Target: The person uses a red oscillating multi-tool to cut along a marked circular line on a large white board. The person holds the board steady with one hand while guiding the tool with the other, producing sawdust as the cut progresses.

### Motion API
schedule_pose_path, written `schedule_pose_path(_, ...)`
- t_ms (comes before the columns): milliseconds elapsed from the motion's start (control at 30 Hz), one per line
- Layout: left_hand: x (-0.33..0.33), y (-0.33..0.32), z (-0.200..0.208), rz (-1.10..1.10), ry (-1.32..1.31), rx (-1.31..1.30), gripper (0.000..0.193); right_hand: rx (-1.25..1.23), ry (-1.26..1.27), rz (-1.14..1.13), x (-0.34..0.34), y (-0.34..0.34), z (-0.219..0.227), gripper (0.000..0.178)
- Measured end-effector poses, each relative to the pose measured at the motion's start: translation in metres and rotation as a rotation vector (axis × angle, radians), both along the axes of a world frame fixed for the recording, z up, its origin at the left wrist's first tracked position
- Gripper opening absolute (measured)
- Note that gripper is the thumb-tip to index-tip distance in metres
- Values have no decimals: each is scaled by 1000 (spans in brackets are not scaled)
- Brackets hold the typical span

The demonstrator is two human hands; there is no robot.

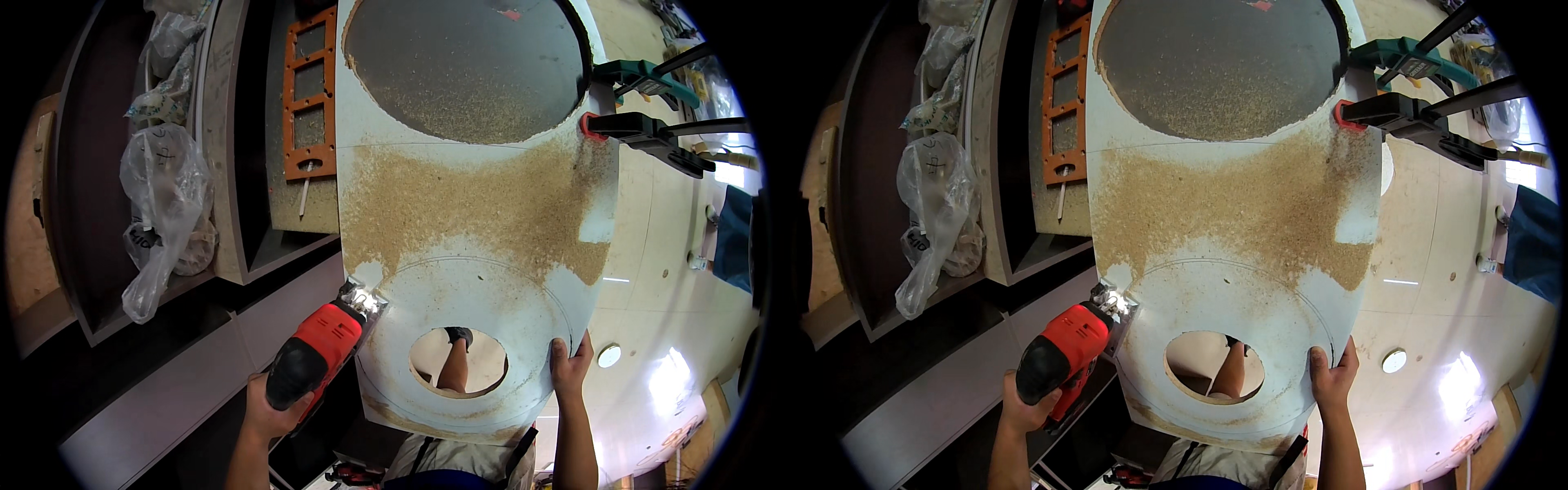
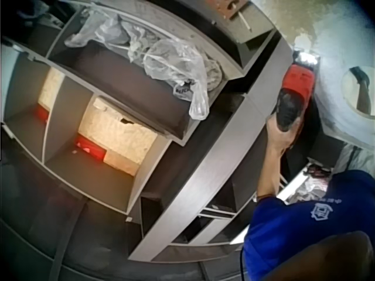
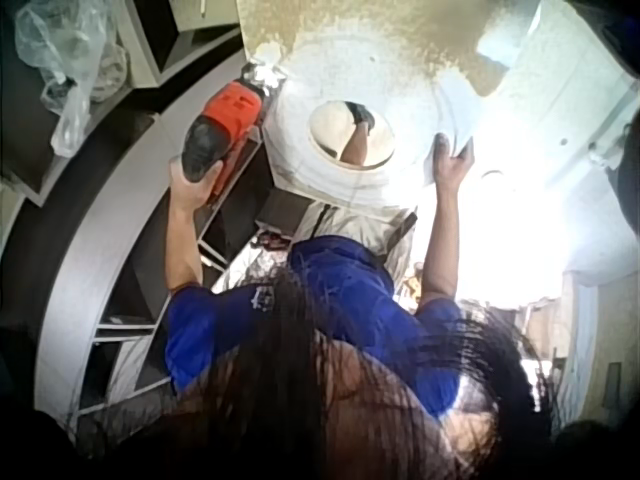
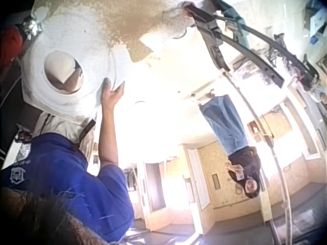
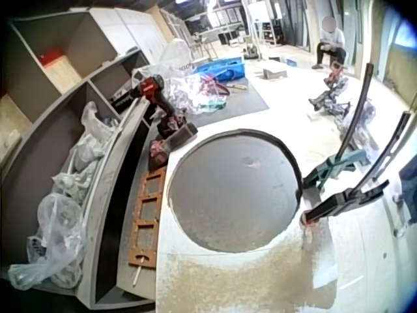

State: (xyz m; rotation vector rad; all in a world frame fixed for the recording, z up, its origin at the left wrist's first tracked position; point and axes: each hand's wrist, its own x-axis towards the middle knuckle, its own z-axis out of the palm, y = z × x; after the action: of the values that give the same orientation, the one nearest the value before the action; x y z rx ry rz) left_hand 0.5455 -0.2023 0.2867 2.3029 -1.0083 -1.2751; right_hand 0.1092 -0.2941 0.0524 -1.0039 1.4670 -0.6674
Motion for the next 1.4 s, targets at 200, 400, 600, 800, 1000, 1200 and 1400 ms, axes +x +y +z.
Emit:
schedule_pose_path(200,0,-1,-1,-11,-13,-17,22,8,-13,-10,-2,3,-4,57)
schedule_pose_path(400,0,-10,1,-30,1,-1,23,19,-32,-16,-2,2,-3,57)
schedule_pose_path(600,3,-10,0,-64,-13,1,23,-4,-19,4,-1,0,-1,57)
schedule_pose_path(800,3,-12,0,-77,-12,4,22,13,-24,-8,0,0,1,58)
schedule_pose_path(1000,2,-20,1,-102,-14,-3,22,19,-26,-8,2,-2,3,56)
schedule_pose_path(1200,4,-29,3,-137,7,17,21,12,-7,2,3,-4,5,55)
schedule_pose_path(1400,4,-37,6,-181,-12,33,21,18,-15,-3,4,-5,7,57)
